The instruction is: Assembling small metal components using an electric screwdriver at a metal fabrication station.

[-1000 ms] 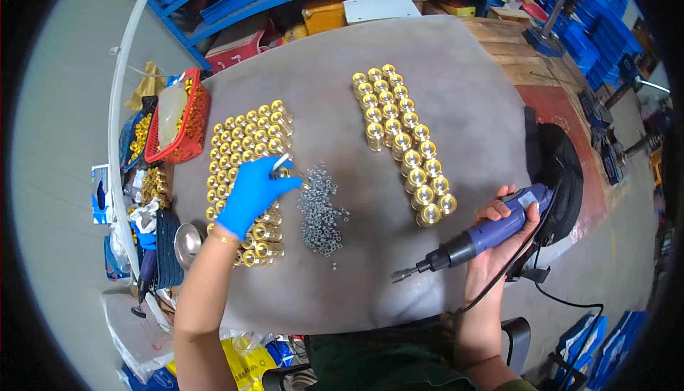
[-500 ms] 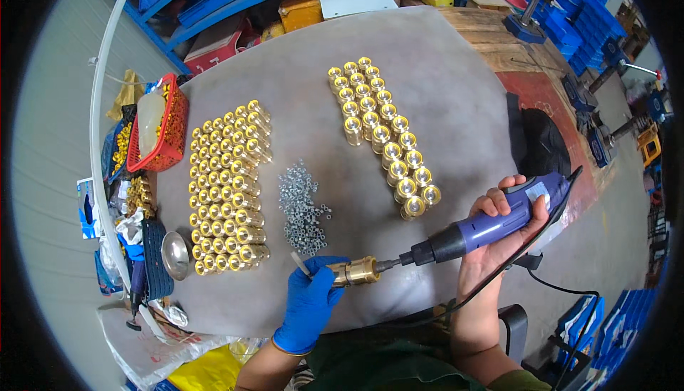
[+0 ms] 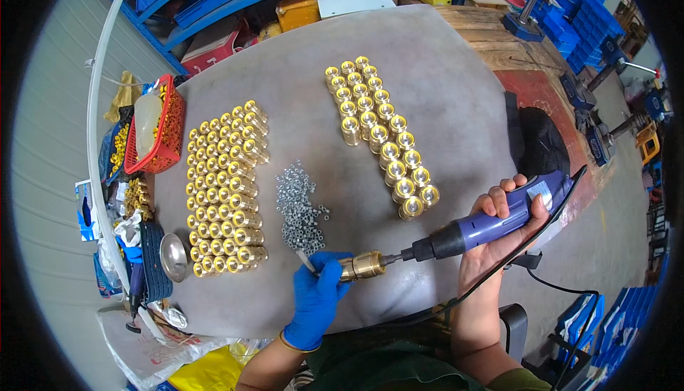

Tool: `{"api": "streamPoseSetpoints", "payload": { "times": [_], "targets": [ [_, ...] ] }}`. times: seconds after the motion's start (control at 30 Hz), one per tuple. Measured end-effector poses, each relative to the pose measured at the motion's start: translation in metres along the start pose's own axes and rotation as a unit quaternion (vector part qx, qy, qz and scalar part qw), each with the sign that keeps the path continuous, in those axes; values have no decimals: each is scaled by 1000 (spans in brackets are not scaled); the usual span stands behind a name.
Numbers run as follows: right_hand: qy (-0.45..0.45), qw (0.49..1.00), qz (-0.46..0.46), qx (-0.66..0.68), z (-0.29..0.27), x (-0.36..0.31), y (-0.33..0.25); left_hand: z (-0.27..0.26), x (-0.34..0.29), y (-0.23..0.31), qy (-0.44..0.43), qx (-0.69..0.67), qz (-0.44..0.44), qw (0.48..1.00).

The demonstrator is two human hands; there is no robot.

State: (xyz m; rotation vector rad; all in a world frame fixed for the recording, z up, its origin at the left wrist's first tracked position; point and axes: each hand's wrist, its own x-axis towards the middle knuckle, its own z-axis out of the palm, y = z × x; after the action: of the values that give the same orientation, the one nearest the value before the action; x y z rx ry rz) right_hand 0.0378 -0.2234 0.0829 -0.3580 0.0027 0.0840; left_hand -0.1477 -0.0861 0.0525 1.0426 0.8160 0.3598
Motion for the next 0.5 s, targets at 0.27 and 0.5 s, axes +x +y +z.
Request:
{"api": "streamPoseSetpoints", "payload": {
  "times": [0.27, 0.5],
  "targets": [
    [-6, 1000, -5, 14, -5, 6, 5, 9, 7, -2, 27, -2, 37, 999],
    [-36, 994, -50, 91, -14, 26, -33, 14, 70, 46, -12, 211, 194, 958]
  ]
}}
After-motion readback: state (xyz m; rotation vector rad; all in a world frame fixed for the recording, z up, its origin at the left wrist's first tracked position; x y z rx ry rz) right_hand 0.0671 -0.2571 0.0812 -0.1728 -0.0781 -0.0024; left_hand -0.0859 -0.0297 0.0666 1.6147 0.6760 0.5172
